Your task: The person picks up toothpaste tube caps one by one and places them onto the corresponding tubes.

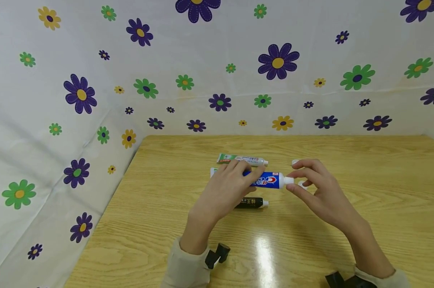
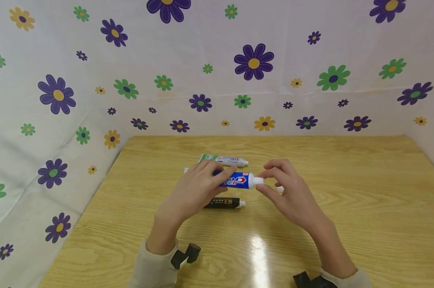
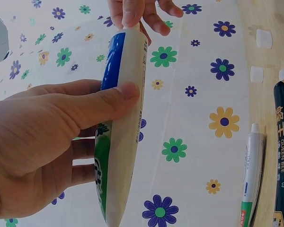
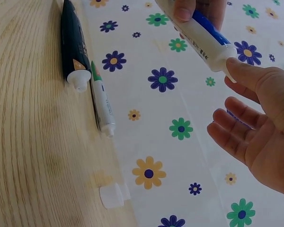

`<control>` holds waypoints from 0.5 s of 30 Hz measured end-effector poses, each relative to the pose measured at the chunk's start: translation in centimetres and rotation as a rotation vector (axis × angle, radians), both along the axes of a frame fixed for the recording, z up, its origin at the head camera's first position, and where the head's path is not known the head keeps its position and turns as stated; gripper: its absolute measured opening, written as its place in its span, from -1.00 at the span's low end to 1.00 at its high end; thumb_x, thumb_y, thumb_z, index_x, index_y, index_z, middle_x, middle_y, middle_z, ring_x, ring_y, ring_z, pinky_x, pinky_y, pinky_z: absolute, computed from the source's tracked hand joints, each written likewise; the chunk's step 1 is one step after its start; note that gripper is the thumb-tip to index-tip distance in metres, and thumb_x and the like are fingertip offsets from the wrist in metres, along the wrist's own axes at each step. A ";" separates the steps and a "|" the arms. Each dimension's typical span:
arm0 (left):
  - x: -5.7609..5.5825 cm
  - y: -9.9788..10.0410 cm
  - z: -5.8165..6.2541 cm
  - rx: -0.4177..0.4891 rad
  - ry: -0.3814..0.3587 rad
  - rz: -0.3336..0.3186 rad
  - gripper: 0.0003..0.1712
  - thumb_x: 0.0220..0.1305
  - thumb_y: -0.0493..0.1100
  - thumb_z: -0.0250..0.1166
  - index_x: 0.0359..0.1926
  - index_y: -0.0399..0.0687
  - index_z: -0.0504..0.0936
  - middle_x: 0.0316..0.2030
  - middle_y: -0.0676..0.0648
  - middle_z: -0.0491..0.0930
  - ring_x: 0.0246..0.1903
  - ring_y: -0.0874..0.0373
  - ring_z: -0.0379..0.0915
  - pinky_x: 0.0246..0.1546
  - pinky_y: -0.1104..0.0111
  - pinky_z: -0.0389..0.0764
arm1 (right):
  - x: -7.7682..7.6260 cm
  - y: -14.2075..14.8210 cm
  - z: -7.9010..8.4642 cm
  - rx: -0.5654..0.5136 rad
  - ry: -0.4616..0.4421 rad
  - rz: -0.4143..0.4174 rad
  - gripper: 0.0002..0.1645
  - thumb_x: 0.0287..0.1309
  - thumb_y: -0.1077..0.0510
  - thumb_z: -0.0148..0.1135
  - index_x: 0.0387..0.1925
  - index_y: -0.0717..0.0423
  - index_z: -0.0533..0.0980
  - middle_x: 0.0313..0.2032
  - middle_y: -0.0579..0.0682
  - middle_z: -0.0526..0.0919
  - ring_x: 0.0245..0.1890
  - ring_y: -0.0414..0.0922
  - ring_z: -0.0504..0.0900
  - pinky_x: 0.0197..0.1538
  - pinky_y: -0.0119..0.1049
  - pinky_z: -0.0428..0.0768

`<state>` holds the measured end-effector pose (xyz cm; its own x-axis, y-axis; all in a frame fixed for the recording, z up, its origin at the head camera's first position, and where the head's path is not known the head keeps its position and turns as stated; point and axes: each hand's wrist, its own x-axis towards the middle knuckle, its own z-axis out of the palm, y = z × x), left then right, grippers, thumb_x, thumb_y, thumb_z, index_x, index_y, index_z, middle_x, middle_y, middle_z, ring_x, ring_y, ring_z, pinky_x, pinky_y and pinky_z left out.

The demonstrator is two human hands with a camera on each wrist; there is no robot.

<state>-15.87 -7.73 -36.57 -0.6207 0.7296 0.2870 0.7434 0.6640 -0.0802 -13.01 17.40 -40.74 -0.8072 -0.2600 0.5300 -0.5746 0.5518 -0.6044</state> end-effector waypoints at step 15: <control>-0.1 0.1 -0.1 0.005 -0.013 -0.002 -0.44 0.32 0.02 0.33 0.32 0.14 0.51 -0.02 -0.04 0.57 0.03 0.06 0.49 0.07 0.17 0.58 | 0.2 -0.3 0.4 -0.054 -0.066 0.004 -0.33 0.12 0.45 0.35 0.25 0.22 0.33 -0.13 -0.01 0.61 -0.30 -0.26 0.58 -0.27 -0.43 0.61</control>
